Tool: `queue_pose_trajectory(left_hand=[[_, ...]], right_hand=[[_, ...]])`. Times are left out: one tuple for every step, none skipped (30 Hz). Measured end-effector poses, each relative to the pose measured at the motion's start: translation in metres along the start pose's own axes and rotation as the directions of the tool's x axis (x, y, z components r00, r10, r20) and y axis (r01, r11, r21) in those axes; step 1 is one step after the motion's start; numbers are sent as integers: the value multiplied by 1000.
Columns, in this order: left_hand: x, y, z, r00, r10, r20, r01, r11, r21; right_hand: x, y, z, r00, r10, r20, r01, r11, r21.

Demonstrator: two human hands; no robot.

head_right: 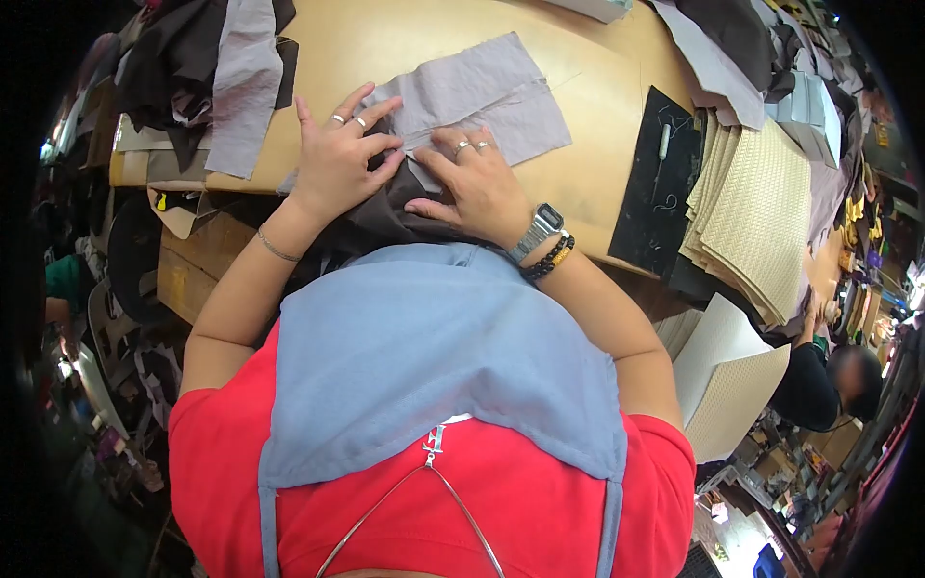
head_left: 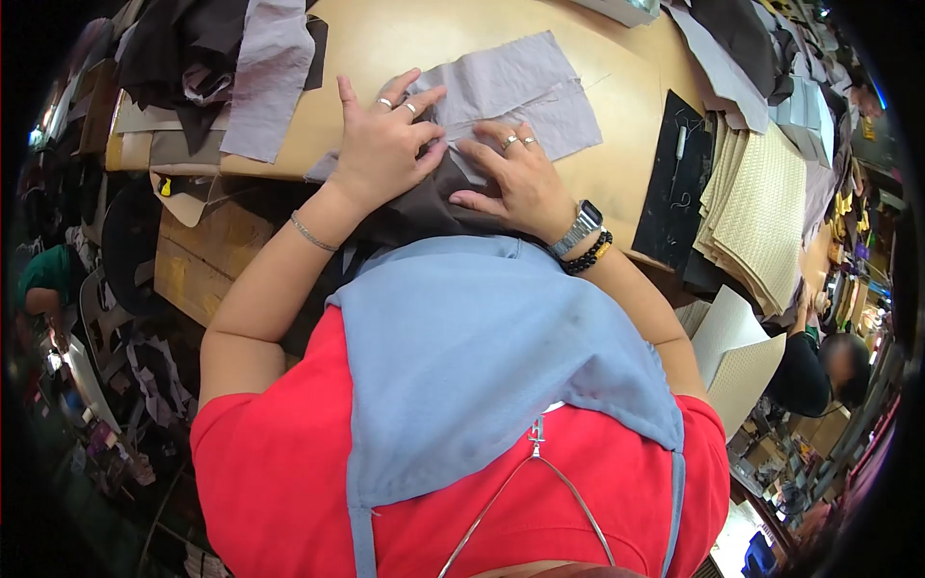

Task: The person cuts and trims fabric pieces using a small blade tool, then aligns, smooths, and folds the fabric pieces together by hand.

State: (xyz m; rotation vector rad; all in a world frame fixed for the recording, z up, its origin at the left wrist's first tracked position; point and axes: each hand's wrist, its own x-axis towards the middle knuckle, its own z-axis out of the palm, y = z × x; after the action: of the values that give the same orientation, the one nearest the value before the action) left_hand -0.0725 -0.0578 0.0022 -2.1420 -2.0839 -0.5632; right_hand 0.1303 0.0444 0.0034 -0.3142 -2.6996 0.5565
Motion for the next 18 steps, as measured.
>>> queue_pose_trajectory(left_hand=[[1,-2,1,998,-44,37,46,998,-37],[3,-6,4,993,-87,74,92,993,-71],[5,-8,4,986,-127,111,138,985,-104],[6,-8,2,983,-136,121,150,982,-114],[6,-7,-1,981,-144,131,160,979,-125],[7,-6,-3,978,-153,141,172,976,-137],[5,-5,-2,975,-163,153,182,976,-117],[3,-3,0,971,-174,165,192,977,-97],[1,-1,2,966,-186,177,202,976,-76],[0,1,2,964,-198,179,213,975,-69],[-2,4,1,961,-210,181,224,973,-61],[-3,4,2,958,-223,183,236,970,-54],[-5,4,4,960,-223,171,236,970,-63],[-7,4,6,962,-224,159,237,969,-73],[-8,4,7,963,-225,146,238,968,-83],[-7,3,6,960,-221,170,234,970,-63],[-5,2,4,956,-218,194,230,972,-44],[-4,1,2,952,-214,218,224,974,-24]], right_hand=[[1,0,0,1000,-10,-10,10,1000,0],[1,2,2,1000,4,-15,-3,999,38],[3,5,4,1000,17,-20,-16,997,76],[4,7,4,999,32,-26,-29,993,112],[6,8,3,995,91,36,-95,991,96],[12,5,-3,984,150,98,-158,984,76],[17,3,-7,965,209,158,-219,974,53],[21,4,-9,970,180,166,-188,982,32],[25,5,-11,973,151,175,-155,988,11],[28,7,-11,975,122,184,-122,992,-9],[32,8,-10,982,86,166,-86,996,-9],[35,9,-8,988,50,149,-49,999,-10],[37,10,-6,991,13,132,-12,1000,-10],[39,11,-4,992,-23,126,24,1000,-13],[41,14,-2,991,-59,121,61,998,-16],[42,16,-1,989,-96,116,99,995,-19],[43,17,1,986,-121,117,125,992,-28],[44,19,2,982,-145,118,150,988,-39]])
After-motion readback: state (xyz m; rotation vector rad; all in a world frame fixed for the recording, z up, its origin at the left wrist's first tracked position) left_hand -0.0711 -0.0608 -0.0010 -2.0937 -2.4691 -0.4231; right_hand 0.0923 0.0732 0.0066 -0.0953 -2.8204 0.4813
